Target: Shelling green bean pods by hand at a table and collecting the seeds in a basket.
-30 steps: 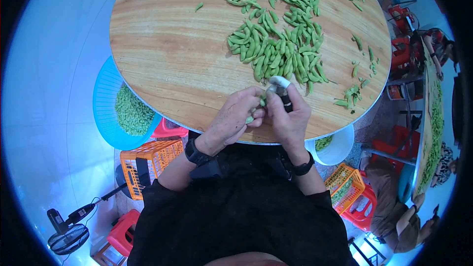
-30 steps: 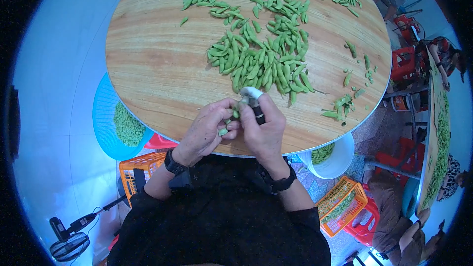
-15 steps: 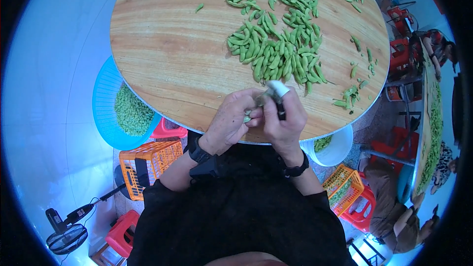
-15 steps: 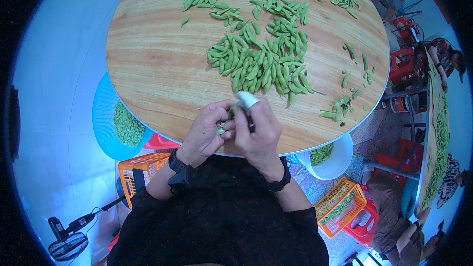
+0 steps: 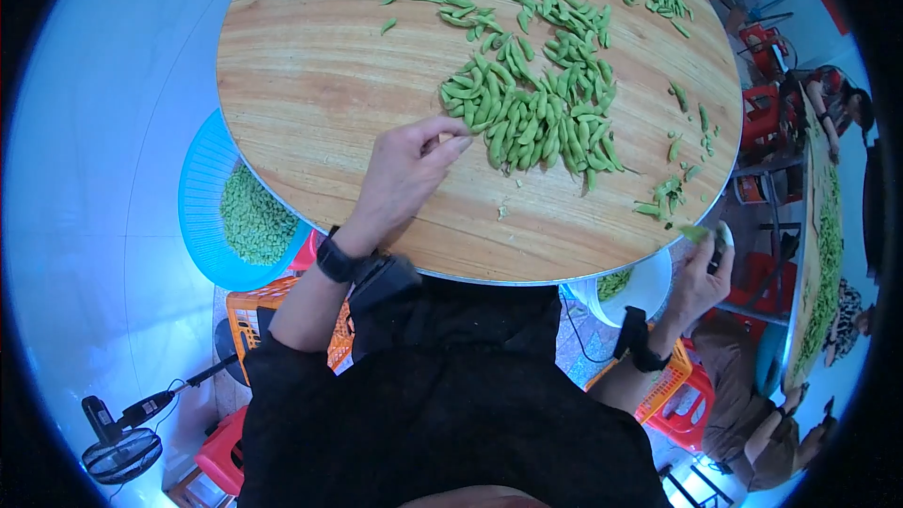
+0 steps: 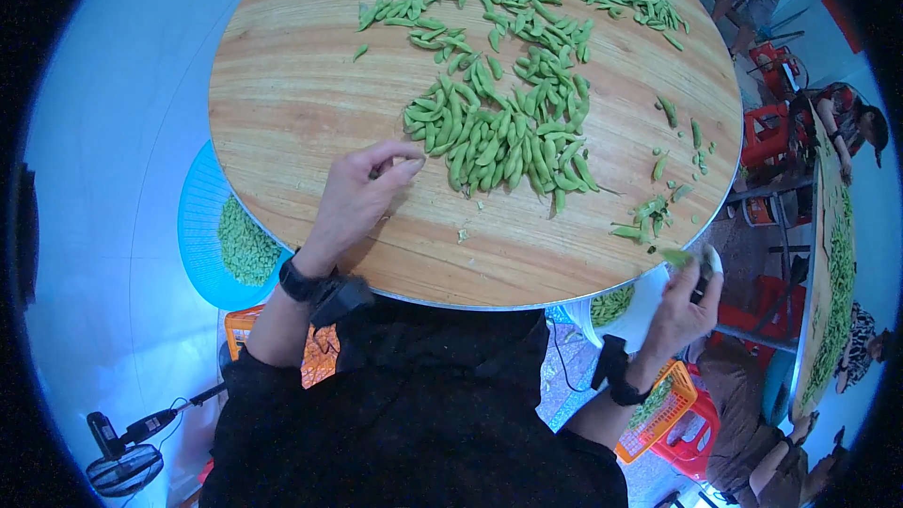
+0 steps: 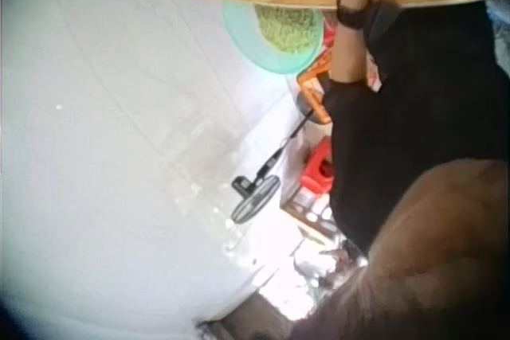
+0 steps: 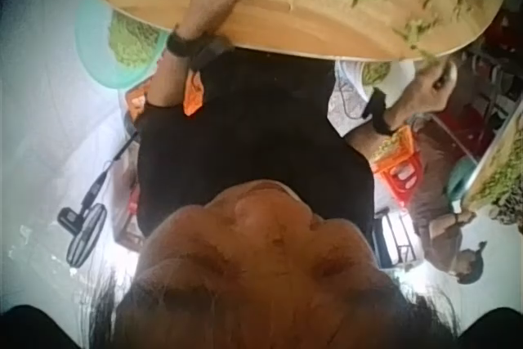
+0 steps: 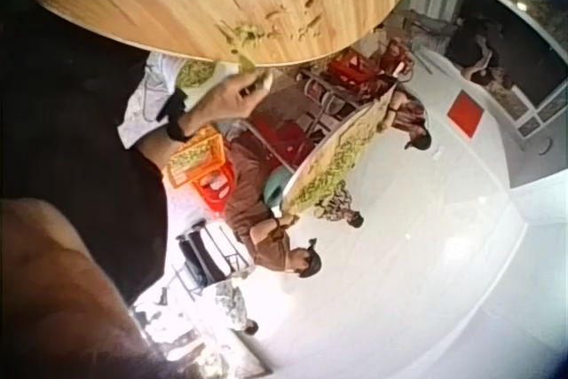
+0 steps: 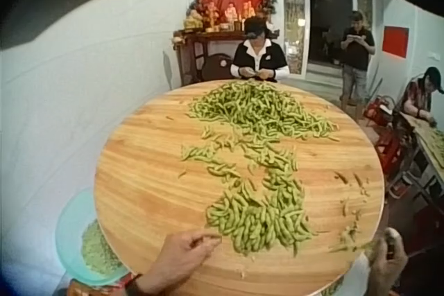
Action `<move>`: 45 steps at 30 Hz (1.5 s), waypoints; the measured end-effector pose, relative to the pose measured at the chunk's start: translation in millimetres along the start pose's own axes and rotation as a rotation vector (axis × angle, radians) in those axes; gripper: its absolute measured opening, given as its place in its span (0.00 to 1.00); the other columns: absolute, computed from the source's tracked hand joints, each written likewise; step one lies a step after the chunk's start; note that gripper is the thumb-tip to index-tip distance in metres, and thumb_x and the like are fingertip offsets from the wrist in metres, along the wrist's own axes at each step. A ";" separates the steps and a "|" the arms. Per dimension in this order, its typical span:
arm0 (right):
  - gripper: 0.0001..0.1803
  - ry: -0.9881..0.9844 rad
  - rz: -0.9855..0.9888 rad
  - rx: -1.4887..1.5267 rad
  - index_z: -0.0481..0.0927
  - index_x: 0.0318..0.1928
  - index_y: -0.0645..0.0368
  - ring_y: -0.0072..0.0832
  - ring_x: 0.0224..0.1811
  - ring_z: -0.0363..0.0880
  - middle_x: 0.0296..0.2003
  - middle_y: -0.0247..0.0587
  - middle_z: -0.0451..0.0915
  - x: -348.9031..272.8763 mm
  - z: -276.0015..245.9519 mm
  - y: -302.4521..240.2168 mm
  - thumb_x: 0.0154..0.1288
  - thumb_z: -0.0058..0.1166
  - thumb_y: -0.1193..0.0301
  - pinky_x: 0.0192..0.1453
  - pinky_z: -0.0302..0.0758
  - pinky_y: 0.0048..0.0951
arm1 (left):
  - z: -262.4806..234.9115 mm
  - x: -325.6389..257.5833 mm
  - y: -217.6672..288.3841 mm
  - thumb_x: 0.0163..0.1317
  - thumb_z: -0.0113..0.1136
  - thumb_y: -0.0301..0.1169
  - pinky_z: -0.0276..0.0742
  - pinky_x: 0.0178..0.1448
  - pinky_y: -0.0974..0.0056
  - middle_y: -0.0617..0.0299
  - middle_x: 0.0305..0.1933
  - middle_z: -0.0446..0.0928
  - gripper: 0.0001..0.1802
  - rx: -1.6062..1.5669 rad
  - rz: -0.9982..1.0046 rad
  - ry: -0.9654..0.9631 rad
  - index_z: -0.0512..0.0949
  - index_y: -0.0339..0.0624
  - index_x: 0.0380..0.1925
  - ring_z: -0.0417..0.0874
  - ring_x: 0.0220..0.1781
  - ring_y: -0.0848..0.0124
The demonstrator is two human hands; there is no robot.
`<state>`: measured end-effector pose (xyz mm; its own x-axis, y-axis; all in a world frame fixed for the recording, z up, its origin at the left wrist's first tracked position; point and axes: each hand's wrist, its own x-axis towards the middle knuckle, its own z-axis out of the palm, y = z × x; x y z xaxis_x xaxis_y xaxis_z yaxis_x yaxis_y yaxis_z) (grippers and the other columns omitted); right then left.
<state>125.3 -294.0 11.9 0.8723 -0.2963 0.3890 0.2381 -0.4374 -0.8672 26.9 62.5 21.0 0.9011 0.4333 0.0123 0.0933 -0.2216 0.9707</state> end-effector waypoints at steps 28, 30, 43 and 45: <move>0.14 -1.200 0.589 0.694 0.76 0.53 0.65 0.10 0.18 0.58 0.20 0.25 0.67 -82.9 124.5 -92.0 0.72 0.48 0.72 0.19 0.55 0.15 | 12.8 -24.4 -10.0 0.66 0.57 0.25 0.54 0.21 0.78 0.64 0.30 0.75 0.07 -0.905 -0.334 -0.259 0.72 0.41 0.43 0.60 0.18 0.85; 0.14 -1.248 0.696 0.806 0.75 0.54 0.66 0.11 0.18 0.57 0.21 0.26 0.67 -81.2 124.0 -85.6 0.72 0.47 0.73 0.19 0.53 0.15 | 14.1 -28.3 -1.2 0.64 0.60 0.25 0.59 0.24 0.76 0.70 0.27 0.71 0.06 -0.474 -0.263 -0.182 0.74 0.40 0.38 0.65 0.23 0.85; 0.14 -1.253 0.687 0.776 0.77 0.53 0.66 0.10 0.19 0.57 0.20 0.23 0.66 -81.5 122.0 -78.4 0.72 0.47 0.73 0.19 0.53 0.14 | 28.6 -36.2 -17.1 0.61 0.63 0.23 0.59 0.25 0.78 0.68 0.29 0.73 0.08 -0.112 0.163 -0.100 0.73 0.40 0.38 0.65 0.24 0.85; 0.13 -1.254 0.765 0.846 0.77 0.53 0.66 0.09 0.19 0.58 0.20 0.24 0.67 -81.1 120.7 -74.6 0.71 0.48 0.74 0.20 0.53 0.14 | 28.1 -37.8 -9.1 0.62 0.63 0.25 0.61 0.23 0.77 0.65 0.26 0.74 0.10 -0.649 -0.224 -0.212 0.72 0.41 0.40 0.67 0.21 0.84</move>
<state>88.3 -134.8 7.5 0.5659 0.7773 -0.2750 -0.5842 0.1427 -0.7989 3.9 23.6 4.9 0.9588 0.2139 -0.1869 0.0747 0.4450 0.8924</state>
